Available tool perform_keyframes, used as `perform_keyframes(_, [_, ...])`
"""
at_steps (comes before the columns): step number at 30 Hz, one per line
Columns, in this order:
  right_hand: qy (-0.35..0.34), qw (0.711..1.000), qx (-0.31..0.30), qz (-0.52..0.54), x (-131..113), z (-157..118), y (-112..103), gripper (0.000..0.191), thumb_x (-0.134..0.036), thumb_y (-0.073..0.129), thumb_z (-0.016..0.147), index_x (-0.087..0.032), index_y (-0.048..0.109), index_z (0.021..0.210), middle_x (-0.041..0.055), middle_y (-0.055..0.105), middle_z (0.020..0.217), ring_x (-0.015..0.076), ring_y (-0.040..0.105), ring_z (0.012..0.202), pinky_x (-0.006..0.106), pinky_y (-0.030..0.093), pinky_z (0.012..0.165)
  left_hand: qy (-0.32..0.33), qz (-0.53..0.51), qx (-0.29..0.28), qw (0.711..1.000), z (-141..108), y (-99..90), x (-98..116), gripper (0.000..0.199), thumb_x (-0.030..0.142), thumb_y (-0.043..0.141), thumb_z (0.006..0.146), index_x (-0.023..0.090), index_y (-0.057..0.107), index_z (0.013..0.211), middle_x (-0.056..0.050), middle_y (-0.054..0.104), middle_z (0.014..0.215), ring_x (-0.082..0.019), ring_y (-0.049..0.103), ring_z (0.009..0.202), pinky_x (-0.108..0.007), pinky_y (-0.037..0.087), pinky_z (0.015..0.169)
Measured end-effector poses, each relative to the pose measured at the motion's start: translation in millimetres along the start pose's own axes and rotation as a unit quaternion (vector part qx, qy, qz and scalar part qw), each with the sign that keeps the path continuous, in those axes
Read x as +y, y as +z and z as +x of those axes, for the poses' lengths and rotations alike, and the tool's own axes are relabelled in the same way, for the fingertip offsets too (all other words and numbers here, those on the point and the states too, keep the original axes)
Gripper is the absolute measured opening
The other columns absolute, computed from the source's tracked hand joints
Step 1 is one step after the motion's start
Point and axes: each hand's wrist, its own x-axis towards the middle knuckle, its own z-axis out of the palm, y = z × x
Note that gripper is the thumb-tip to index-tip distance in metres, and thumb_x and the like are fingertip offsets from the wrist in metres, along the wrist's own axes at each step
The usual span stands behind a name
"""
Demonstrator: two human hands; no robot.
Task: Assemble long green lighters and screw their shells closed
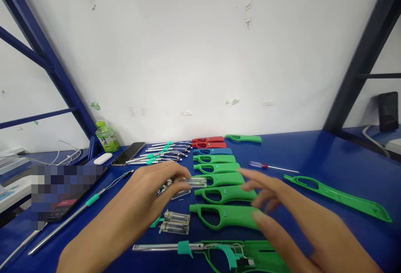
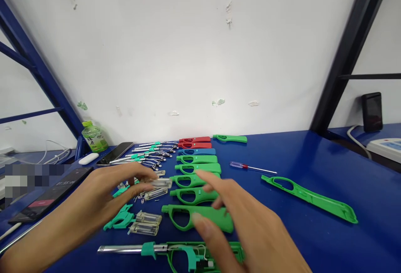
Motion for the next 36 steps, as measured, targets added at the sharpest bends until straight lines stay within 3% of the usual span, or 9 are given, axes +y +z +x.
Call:
perform_keyframes(3, [0.011, 0.997, -0.079, 0.012, -10, 34, 13, 0.054, -0.053, 0.064, 0.105, -0.029, 0.062, 0.153, 0.0067, 0.084, 0.123, 0.0218, 0.084, 0.086, 0.029, 0.069, 0.07, 0.019, -0.067, 0.025, 0.997, 6, 1.8, 15, 0.03, 0.057, 0.064, 0.102, 0.034, 0.081, 0.098, 0.003, 0.081, 0.09, -0.02, 0.076, 0.078, -0.028, 0.059, 0.069])
perform_keyframes(6, [0.072, 0.978, -0.164, 0.109, -16, 51, 30, 0.027, -0.036, 0.069, 0.105, -0.033, 0.078, 0.13, -0.0006, 0.087, 0.106, 0.0176, 0.082, 0.078, 0.027, 0.067, 0.07, 0.018, -0.092, 0.051, 0.994, 7, 6.9, 19, 0.023, 0.054, 0.069, 0.1, 0.035, 0.081, 0.097, 0.005, 0.081, 0.084, -0.017, 0.074, 0.071, -0.025, 0.058, 0.062])
perform_keyframes(8, [0.111, 0.965, -0.175, 0.163, -17, 54, 37, 0.018, -0.027, 0.071, 0.102, -0.032, 0.084, 0.113, -0.0034, 0.086, 0.094, 0.0161, 0.08, 0.073, 0.024, 0.063, 0.064, 0.02, -0.098, 0.054, 0.994, 7, 8.4, 17, 0.023, 0.054, 0.07, 0.099, 0.035, 0.081, 0.1, 0.005, 0.081, 0.085, -0.017, 0.075, 0.072, -0.024, 0.058, 0.062])
perform_keyframes(11, [0.119, 0.966, -0.143, 0.181, -14, 55, 36, 0.015, -0.027, 0.073, 0.099, -0.03, 0.086, 0.104, -0.0029, 0.085, 0.084, 0.0168, 0.079, 0.068, 0.023, 0.061, 0.057, -0.001, -0.092, 0.052, 0.994, 7, 5.5, 6, 0.03, 0.059, 0.066, 0.101, 0.035, 0.08, 0.112, 0.003, 0.083, 0.093, -0.019, 0.077, 0.079, -0.026, 0.061, 0.067])
perform_keyframes(14, [0.093, 0.981, -0.099, 0.139, -5, 56, 23, 0.015, -0.029, 0.072, 0.098, -0.03, 0.087, 0.101, -0.0017, 0.086, 0.087, 0.0183, 0.08, 0.069, 0.024, 0.061, 0.055, -0.044, -0.022, 0.03, 0.998, 2, 1.3, -14, 0.035, 0.061, 0.057, 0.104, 0.035, 0.08, 0.108, 0.0, 0.082, 0.103, -0.022, 0.077, 0.088, -0.03, 0.061, 0.074])
perform_keyframes(18, [0.092, 0.993, -0.034, 0.062, 11, 59, 3, 0.018, -0.04, 0.072, 0.098, -0.031, 0.087, 0.104, -0.0005, 0.087, 0.088, 0.0206, 0.081, 0.069, 0.025, 0.058, 0.048, -0.062, 0.01, -0.044, 0.997, -11, 6.7, -47, 0.023, 0.041, 0.064, 0.098, 0.031, 0.081, 0.087, -0.003, 0.081, 0.094, -0.025, 0.076, 0.088, -0.032, 0.058, 0.076])
perform_keyframes(22, [0.1, 0.995, -0.003, 0.031, 21, 60, -7, 0.022, -0.046, 0.071, 0.1, -0.033, 0.087, 0.106, -0.0018, 0.087, 0.086, 0.0219, 0.083, 0.071, 0.026, 0.06, 0.052, -0.079, 0.019, -0.104, 0.991, -20, 20.7, -71, 0.02, 0.029, 0.063, 0.093, 0.032, 0.082, 0.087, -0.002, 0.081, 0.095, -0.024, 0.076, 0.087, -0.029, 0.056, 0.071])
perform_keyframes(30, [0.085, 0.996, 0.023, 0.007, 23, 58, -14, 0.025, -0.052, 0.069, 0.102, -0.035, 0.087, 0.105, -0.0022, 0.087, 0.086, 0.0215, 0.083, 0.07, 0.027, 0.059, 0.052, -0.104, 0.035, -0.185, 0.977, -14, 36.4, -94, 0.012, 0.029, 0.071, 0.098, 0.023, 0.078, 0.091, -0.002, 0.078, 0.091, -0.02, 0.073, 0.084, -0.032, 0.057, 0.076])
perform_keyframes(36, [0.093, 0.995, 0.012, 0.03, 22, 59, -16, 0.023, -0.049, 0.07, 0.1, -0.034, 0.088, 0.101, -0.002, 0.087, 0.088, 0.0218, 0.083, 0.072, 0.024, 0.055, 0.044, -0.122, 0.034, -0.235, 0.964, -11, 39.5, -101, 0.026, 0.042, 0.07, 0.105, 0.017, 0.072, 0.1, -0.002, 0.075, 0.097, -0.017, 0.072, 0.086, -0.036, 0.062, 0.081])
